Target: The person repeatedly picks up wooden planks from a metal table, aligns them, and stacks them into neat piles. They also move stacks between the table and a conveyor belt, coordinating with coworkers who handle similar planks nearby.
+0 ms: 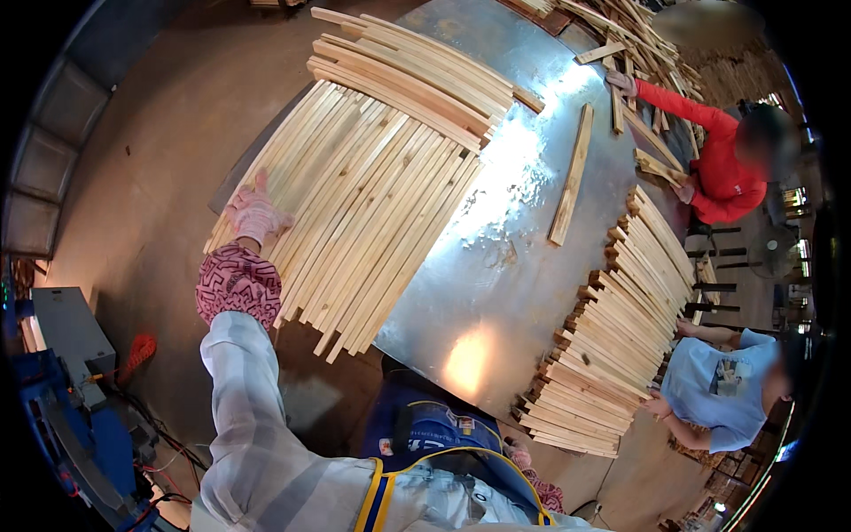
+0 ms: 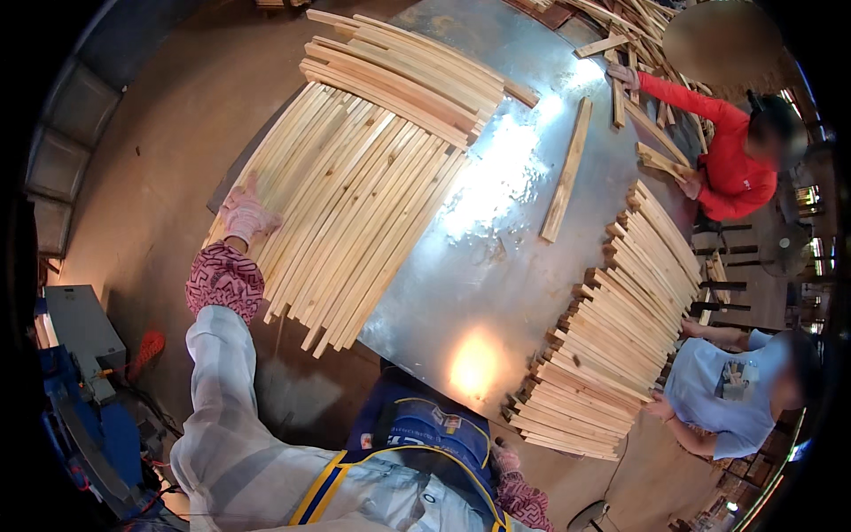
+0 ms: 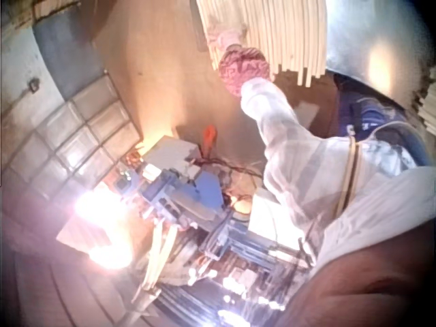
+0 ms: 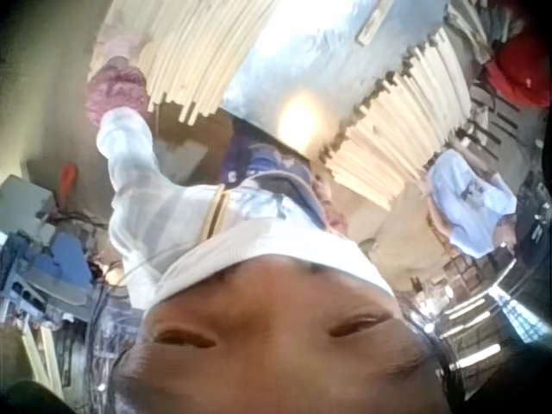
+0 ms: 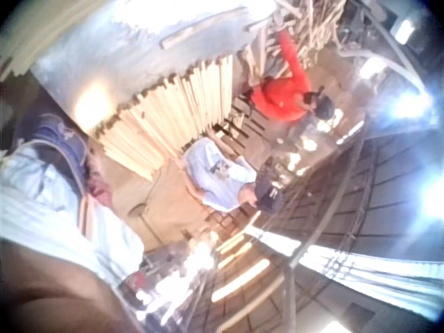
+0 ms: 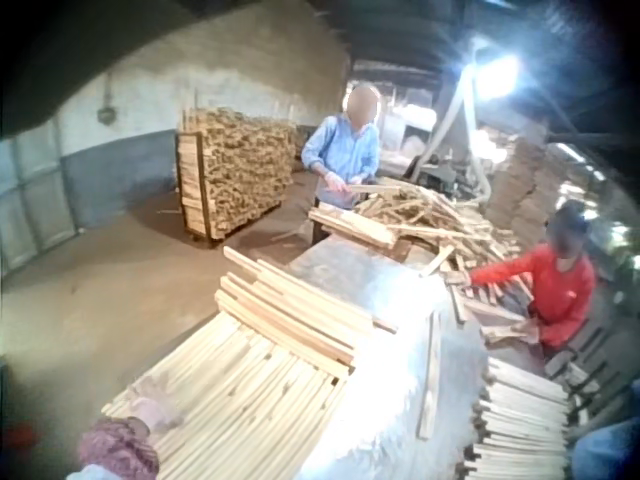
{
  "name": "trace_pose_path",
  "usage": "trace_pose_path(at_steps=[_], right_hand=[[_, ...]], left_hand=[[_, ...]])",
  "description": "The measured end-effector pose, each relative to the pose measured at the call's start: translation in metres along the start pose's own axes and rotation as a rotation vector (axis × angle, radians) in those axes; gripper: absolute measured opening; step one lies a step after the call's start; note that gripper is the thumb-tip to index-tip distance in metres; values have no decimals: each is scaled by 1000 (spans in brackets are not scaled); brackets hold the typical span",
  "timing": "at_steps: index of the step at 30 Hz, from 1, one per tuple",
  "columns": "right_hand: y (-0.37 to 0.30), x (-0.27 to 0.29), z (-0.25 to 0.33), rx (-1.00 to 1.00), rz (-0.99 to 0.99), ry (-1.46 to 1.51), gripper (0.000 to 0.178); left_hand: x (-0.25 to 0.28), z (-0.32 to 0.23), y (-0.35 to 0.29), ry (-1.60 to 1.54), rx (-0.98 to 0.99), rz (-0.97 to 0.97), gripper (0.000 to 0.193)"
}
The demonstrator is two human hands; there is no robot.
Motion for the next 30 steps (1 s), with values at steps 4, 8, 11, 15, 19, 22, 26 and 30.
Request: trace_pose_path(at_steps=[4,8,11,15,19,22,26,30], right_hand=[[2,-5,18,106,39,174,58],[8,2,9,98,-52,-157,41],[6,6,29,436,-177,26,29],[13,-6,-6,-23,-111,-7,58],[10,0,-6,11,-168,219,65],[3,0,-24,-125,-183,306,63],[5,-14,-38,-96,-144,421,62],[23,-28,-51,29,-169,449,62]], left_hand=[[8,4,11,-89,9,13,121],[36,5,29,-52,-11,-238,116],[51,-13,18,-134,-305,-494,99],[33,-27,5,-291,-290,-275,86],[47,-41,-22,65,-77,-401,106],[42,-89,-61,100,-296,-565,105],[-23,-166,-177,-354,-996,-478,72],[-107,-231,-305,-394,-1200,-213,74]])
Point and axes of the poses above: each hand's wrist, its own y-axis towards the middle knuckle, its own x-axis out of the back of the hand, z = x × y, the point moved 8 cm from there along y, towards the middle knuckle, and after that the axes turned 9 degrees about x, right-handed, at the moved point
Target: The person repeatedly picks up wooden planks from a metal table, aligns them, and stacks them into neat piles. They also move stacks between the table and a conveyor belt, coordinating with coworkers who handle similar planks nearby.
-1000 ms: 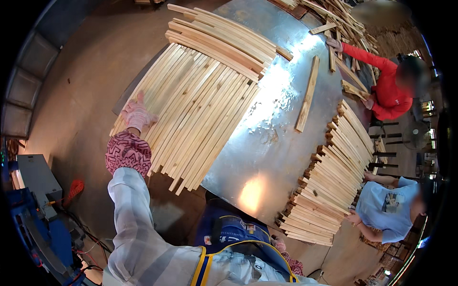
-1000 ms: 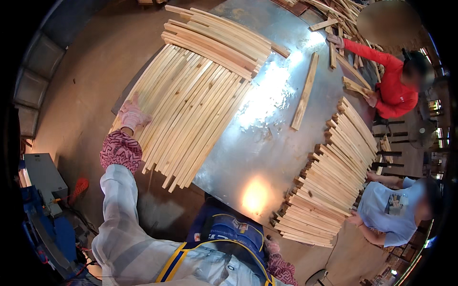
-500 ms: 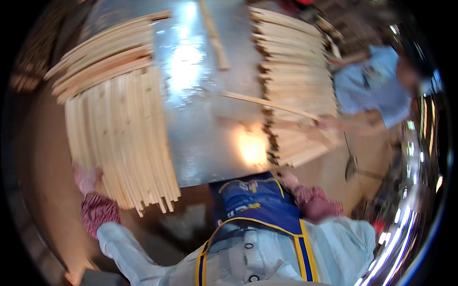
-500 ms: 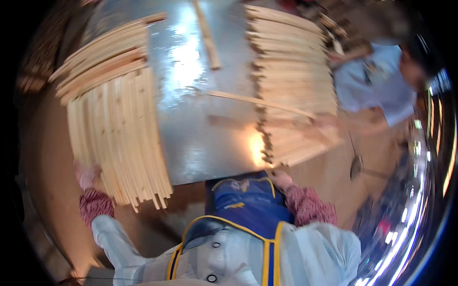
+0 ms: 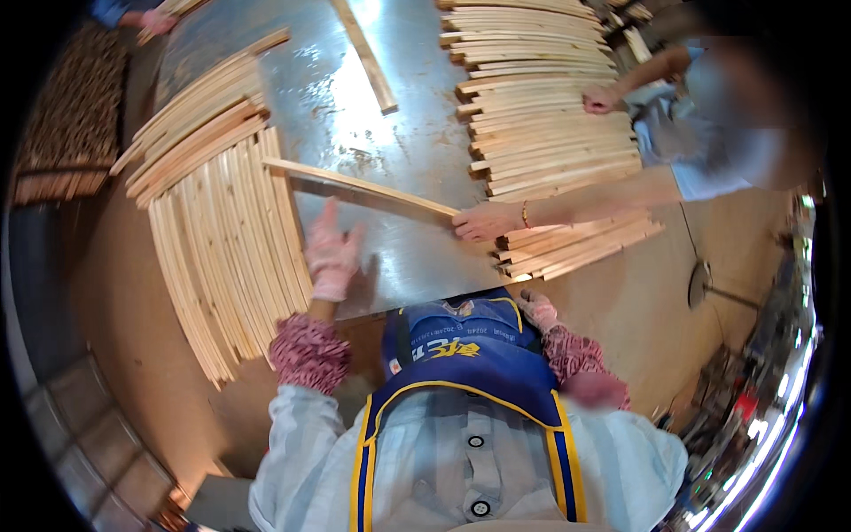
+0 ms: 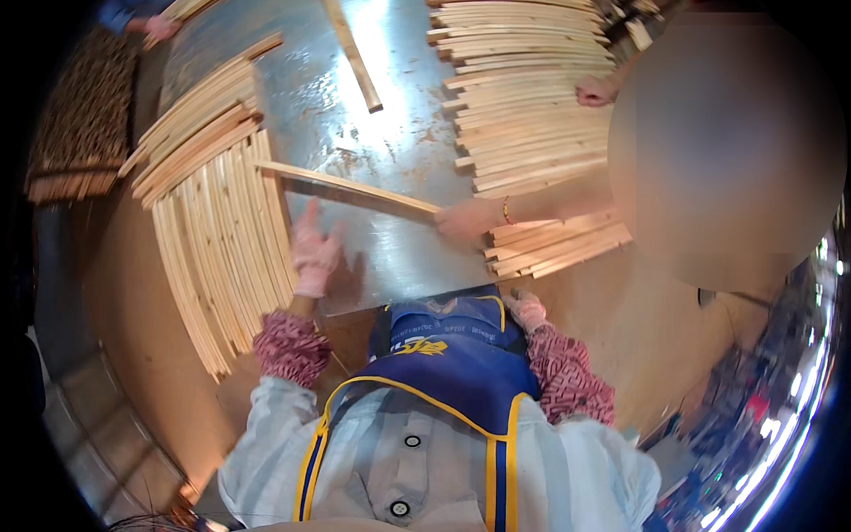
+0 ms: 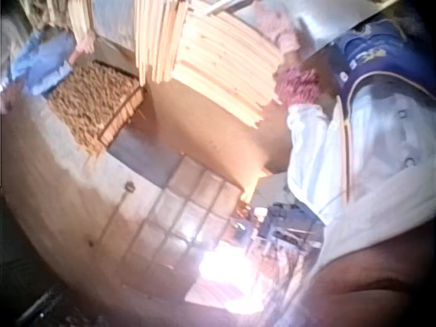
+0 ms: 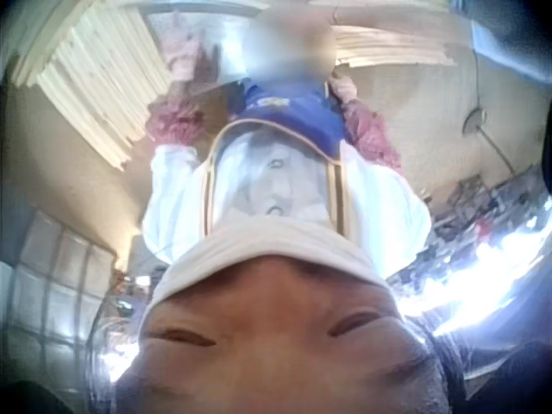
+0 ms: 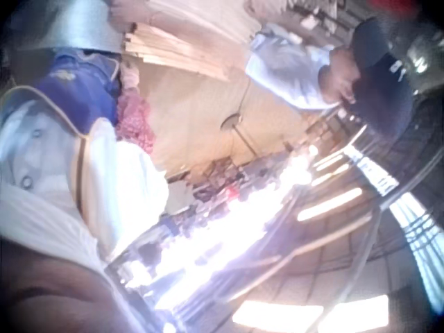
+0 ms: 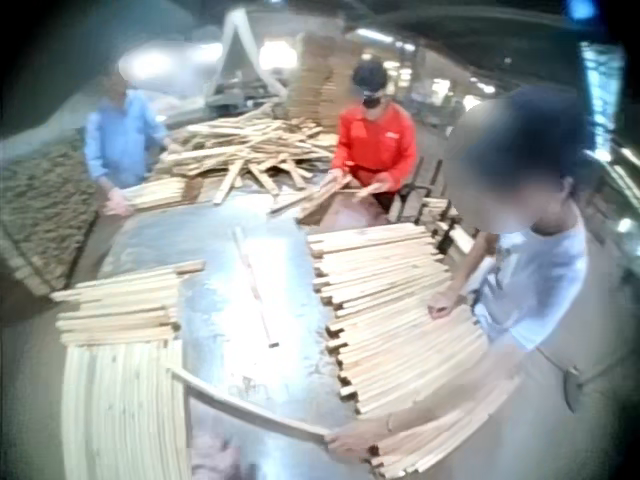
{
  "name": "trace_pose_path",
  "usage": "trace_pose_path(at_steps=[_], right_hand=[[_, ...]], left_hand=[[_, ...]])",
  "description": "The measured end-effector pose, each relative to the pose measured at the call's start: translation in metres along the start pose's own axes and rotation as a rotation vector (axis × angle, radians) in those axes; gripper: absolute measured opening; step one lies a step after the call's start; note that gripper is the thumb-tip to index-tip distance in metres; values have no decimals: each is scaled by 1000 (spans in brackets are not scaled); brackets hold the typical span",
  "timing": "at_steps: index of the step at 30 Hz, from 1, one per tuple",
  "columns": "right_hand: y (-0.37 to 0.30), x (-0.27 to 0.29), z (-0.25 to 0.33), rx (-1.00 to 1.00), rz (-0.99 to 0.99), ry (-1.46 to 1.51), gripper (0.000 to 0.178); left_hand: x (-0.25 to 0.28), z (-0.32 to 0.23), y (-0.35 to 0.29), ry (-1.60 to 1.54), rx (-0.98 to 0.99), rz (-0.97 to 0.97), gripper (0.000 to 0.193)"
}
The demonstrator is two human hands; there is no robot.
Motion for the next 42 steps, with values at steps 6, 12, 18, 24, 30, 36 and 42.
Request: trace_pose_path(at_steps=[6,12,18,24,30,36,42], right_hand=[[7,3,-37,39,34,-61,49],[-17,31,-58,11,-23,70,55],[-25,50,-57,40,20,95,51],[-5,56,-39,51,30,185,39],[1,50,-25,-62,31,218,35],[-28,34,53,759,-27,-533,31],[-30,31,-4,-83,-44,236,35]], left_hand=[[-122,-44,-8,-761,877,133,98],[-143,-58,11,-738,1007,92,68],[-74,-32,-3,-561,856,-111,40],[28,105,-26,573,494,35,22],[131,300,-78,465,972,-207,41],[167,344,-76,520,760,-293,36],[201,325,-73,770,988,-189,75]])
Point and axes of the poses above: each hand's wrist, its own y-axis towards the middle knuckle, its own x-axis out of the back of the hand, z = x × y, the point moved 8 cm from there along y, towards the middle knuckle, and after that the axes turned 9 degrees about x, right-handed, at the moved point
